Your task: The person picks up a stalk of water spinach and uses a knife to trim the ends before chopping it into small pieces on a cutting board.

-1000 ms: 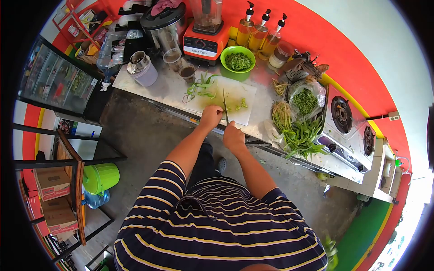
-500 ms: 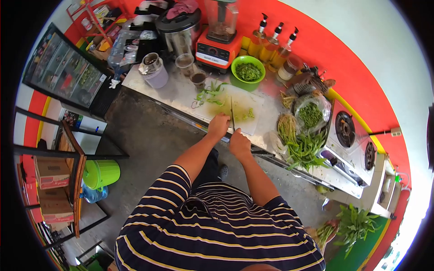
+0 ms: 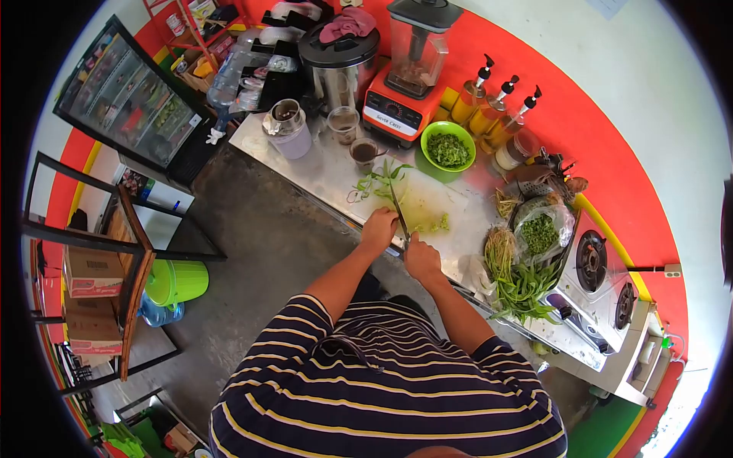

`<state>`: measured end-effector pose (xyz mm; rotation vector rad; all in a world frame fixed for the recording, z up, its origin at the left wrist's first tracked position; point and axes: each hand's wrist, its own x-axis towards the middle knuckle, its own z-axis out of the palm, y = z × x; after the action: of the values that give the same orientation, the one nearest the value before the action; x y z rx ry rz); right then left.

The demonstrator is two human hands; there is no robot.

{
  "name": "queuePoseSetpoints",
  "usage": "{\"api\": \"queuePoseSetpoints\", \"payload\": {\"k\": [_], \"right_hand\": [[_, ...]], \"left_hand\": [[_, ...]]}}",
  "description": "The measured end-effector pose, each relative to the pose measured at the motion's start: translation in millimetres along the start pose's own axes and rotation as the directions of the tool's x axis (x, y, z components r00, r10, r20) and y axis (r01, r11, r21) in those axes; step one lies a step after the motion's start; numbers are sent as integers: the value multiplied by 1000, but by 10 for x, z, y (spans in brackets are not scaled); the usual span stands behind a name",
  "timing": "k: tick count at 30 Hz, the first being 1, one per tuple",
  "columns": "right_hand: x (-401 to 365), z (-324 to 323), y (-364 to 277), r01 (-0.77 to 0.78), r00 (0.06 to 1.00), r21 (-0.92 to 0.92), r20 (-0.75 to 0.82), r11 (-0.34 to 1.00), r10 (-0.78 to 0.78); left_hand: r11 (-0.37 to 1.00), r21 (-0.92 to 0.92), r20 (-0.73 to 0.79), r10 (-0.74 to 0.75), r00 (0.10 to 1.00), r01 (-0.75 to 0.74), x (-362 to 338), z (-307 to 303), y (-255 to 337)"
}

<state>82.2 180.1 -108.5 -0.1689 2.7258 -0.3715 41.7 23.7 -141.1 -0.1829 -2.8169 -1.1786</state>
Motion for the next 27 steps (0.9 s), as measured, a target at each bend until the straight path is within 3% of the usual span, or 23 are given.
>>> {"api": "queuePoseSetpoints", "payload": {"k": [9,16,27], "right_hand": [[-56,-95,40,152,984,-145,117,978,-136],[-1,-194,125,241,967,-76,103,967,-233],[231,-180,195,330,937,-84,155,940,-315]], "left_hand": [[989,19,-132,-142,981,145,-127,144,141],[954,-4,-221,-294,930,300,-193,154,230],[930,6,-312,-348,884,368,-259,234,296]]}}
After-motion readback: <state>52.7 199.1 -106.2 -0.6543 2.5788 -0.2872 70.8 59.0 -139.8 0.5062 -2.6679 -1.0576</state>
